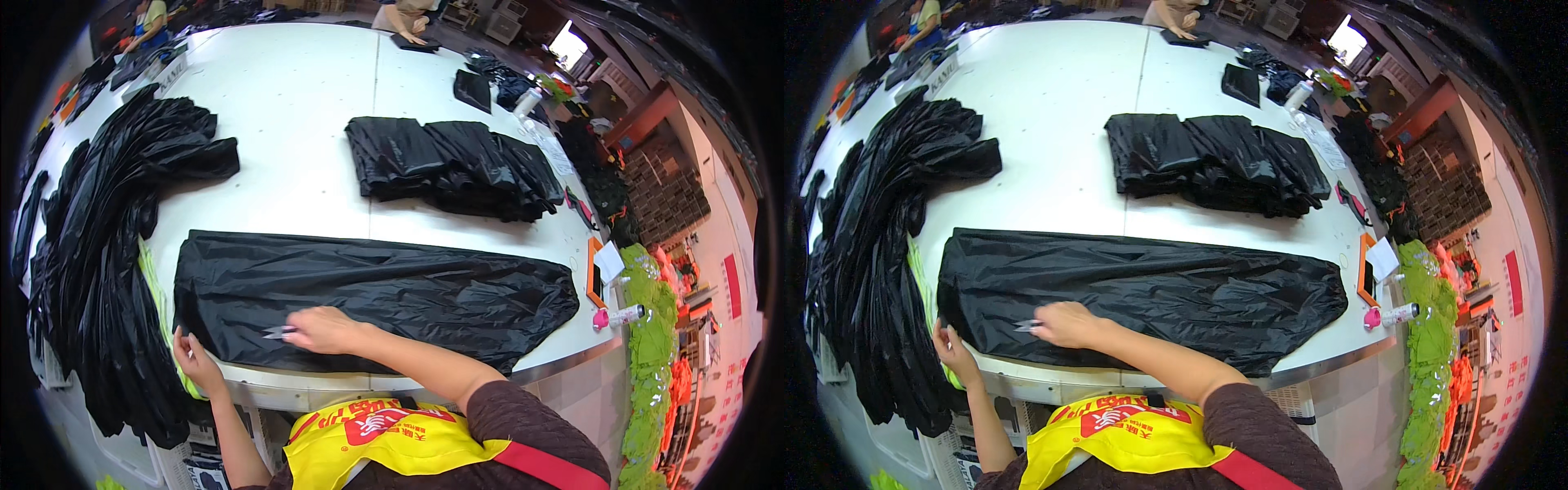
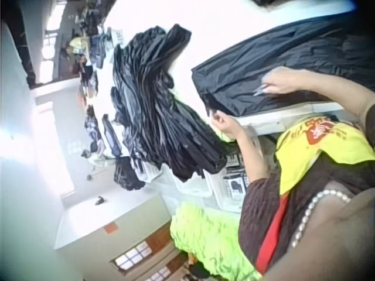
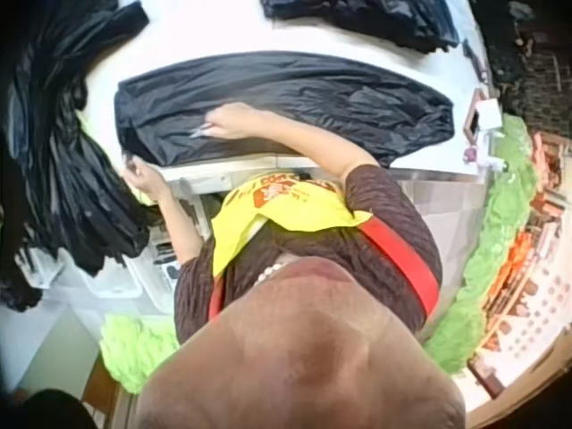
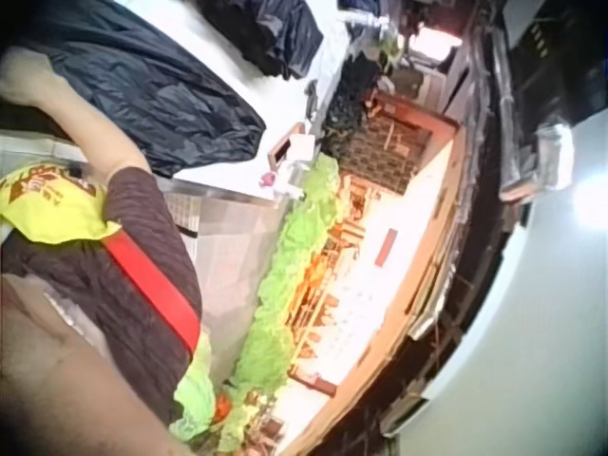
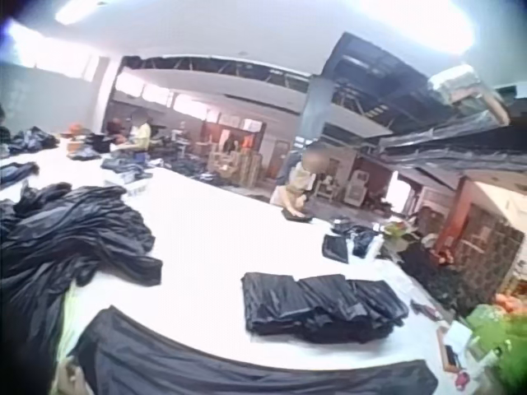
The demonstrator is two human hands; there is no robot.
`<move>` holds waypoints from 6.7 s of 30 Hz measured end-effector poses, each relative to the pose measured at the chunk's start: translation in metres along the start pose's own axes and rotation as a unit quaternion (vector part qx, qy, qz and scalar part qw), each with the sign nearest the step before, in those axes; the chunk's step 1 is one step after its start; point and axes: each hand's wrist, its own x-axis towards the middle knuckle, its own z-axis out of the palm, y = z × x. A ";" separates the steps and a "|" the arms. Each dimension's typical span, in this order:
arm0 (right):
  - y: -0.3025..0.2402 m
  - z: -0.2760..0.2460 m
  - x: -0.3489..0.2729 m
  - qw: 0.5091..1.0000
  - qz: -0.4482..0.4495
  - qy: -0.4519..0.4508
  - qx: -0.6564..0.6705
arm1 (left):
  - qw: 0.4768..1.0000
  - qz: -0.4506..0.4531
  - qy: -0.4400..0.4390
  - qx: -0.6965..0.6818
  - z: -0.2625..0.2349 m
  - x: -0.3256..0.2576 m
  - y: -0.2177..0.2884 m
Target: The person repeatedly picks up black trousers from a pile, unfolds them, and folds them into a compact rectangle on a white table. The folded trousers are stacked in a neat pile as the process continues.
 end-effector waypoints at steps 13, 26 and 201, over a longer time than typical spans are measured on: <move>0.245 -0.084 -0.374 0.853 0.288 0.421 0.108 | 0.853 0.298 -0.414 0.110 0.189 -0.205 0.174; 0.428 -0.158 -0.601 0.732 0.458 0.500 -0.056 | 0.768 0.369 -0.446 0.273 0.250 -0.272 0.160; 0.264 -0.006 -0.470 0.864 0.277 0.289 -0.304 | 0.707 0.401 -0.524 0.255 0.020 -0.061 0.041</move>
